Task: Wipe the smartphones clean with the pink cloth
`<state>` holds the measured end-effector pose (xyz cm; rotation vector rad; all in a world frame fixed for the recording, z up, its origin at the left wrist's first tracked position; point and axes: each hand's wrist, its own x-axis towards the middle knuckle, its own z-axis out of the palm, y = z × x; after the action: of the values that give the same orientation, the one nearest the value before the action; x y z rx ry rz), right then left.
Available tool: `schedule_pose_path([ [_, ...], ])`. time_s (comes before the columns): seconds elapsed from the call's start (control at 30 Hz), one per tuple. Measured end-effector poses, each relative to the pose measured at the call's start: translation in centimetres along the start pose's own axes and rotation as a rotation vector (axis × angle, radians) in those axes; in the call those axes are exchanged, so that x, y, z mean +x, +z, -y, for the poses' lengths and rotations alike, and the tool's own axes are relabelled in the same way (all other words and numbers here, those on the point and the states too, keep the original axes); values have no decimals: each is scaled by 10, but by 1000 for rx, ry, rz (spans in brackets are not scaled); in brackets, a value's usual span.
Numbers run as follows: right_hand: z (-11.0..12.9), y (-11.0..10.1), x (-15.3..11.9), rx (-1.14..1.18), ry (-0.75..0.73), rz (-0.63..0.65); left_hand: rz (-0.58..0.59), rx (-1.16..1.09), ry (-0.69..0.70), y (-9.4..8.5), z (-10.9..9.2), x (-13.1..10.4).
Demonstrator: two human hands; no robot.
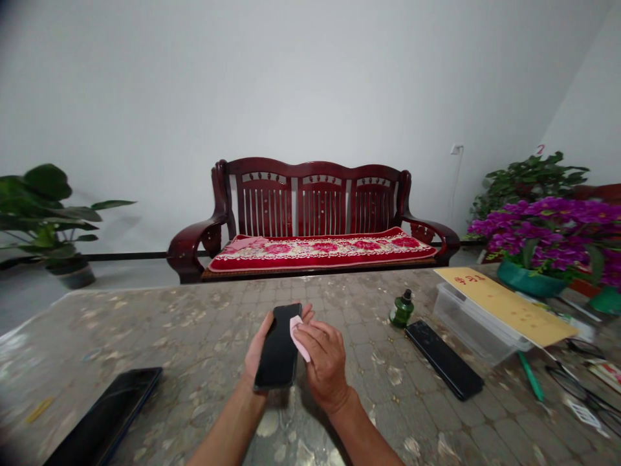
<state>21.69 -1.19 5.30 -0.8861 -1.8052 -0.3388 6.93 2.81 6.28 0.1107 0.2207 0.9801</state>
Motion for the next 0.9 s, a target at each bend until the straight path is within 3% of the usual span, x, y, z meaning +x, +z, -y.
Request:
schedule_pose_path([
  [0.2,12,1,-11,177,-26,163,-3,3,141,-10,-9,1],
  [0.37,17,9,-5,140,-42,243,16,11,102,-17,-9,3],
  [0.57,15,11,1,36,113,214,59,16,12,-17,-5,4],
  [0.8,31,8,-8,194,-46,282,27,35,107,-20,-4,3],
  [0.9,28,10,-7,141,-8,272,10,30,65,-22,-4,3],
])
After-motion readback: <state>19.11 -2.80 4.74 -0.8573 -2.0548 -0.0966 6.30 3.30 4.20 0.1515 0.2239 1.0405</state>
